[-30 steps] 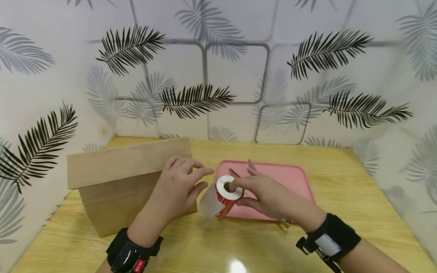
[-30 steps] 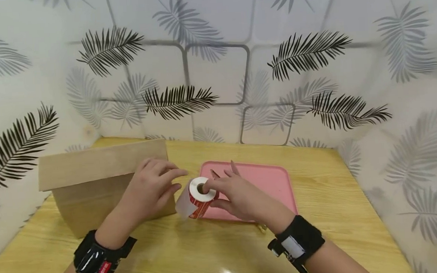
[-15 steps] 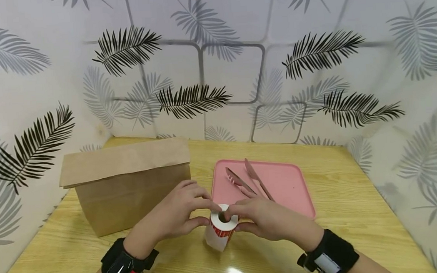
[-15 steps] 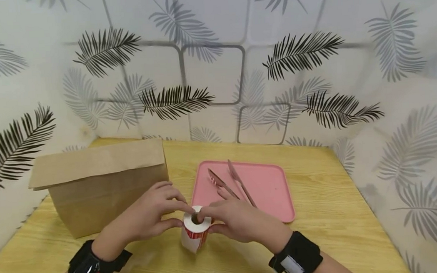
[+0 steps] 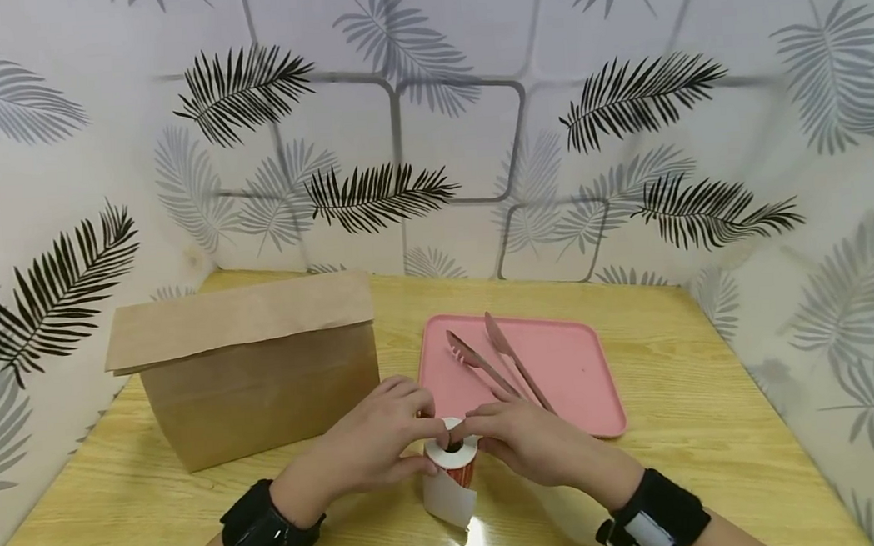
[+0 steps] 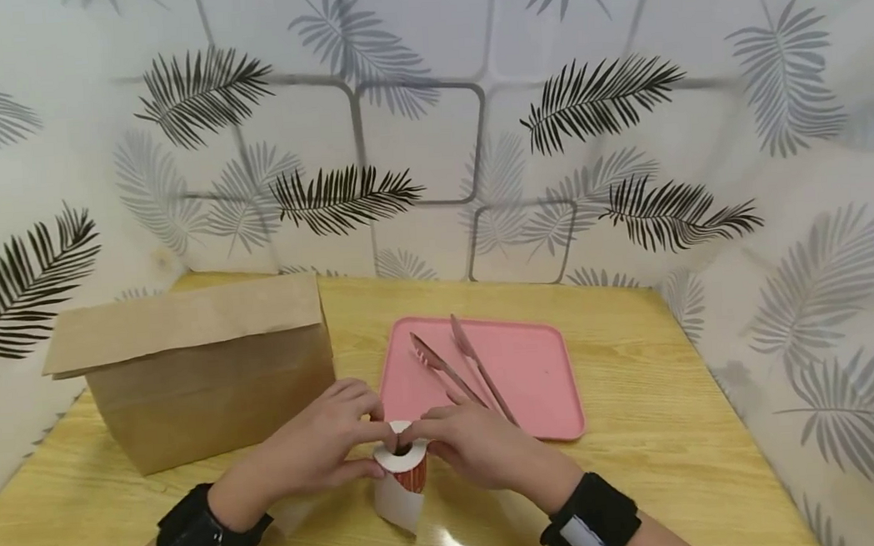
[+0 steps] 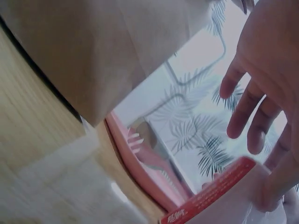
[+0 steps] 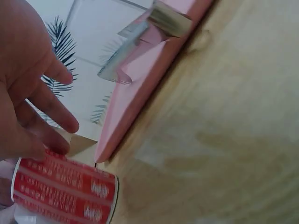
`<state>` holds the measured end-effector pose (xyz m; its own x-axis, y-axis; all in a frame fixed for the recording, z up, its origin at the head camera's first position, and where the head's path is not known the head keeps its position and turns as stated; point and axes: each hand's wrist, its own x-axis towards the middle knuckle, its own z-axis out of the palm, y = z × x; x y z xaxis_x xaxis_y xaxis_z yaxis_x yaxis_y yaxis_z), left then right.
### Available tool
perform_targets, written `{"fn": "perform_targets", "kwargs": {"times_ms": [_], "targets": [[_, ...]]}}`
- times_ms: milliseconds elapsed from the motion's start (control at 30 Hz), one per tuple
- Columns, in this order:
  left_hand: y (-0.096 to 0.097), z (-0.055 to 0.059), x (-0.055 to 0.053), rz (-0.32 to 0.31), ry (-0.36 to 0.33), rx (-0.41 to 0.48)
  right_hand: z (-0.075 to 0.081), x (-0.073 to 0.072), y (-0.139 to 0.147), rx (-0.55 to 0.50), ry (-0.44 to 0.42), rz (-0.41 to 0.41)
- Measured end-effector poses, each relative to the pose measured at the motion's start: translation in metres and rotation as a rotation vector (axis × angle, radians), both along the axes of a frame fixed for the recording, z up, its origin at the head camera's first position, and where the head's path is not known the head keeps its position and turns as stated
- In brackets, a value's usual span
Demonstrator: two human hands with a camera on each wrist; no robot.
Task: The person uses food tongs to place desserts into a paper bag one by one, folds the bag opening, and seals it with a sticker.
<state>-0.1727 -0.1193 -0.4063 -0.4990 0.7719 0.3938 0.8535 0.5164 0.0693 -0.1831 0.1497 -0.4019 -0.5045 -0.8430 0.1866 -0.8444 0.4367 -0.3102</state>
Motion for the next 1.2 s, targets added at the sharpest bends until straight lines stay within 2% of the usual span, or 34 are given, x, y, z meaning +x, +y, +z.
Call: {"fn": "perform_targets", "kwargs": {"times_ms": [67,133,233,333,433,500,700,800,900,1067,1200], "targets": [[0.005,0.0,0.001,0.023,0.026,-0.012,-0.002,0.002,0.002,-0.034,-0.043,-0.051],[0.01,-0.003,0.002,0.056,0.084,-0.017,-0.002,0.004,0.002,-0.084,-0.06,-0.1],[0.021,-0.01,0.004,0.16,0.168,0.008,-0.002,0.009,0.0,-0.161,-0.043,-0.172],[0.029,-0.018,0.006,0.27,0.231,0.053,-0.006,0.015,-0.004,-0.201,0.012,-0.198],[0.032,-0.021,0.009,0.32,0.22,0.089,-0.012,0.019,-0.006,-0.203,0.046,-0.208],[0.032,-0.019,0.01,0.322,0.172,0.095,-0.013,0.02,-0.006,-0.189,0.06,-0.219],[0.025,-0.003,0.012,0.25,-0.041,0.077,-0.016,0.021,-0.005,-0.164,0.036,-0.241],[0.022,0.003,0.012,0.185,-0.087,0.074,-0.014,0.02,-0.002,-0.168,0.039,-0.251],[0.019,0.006,0.011,0.111,-0.071,0.06,-0.011,0.019,0.002,-0.19,0.055,-0.259],[0.021,0.007,0.009,-0.004,0.012,0.001,-0.008,0.016,0.01,-0.234,0.097,-0.253],[0.025,0.007,0.007,-0.027,0.044,-0.016,-0.008,0.016,0.014,-0.247,0.169,-0.291]]}}
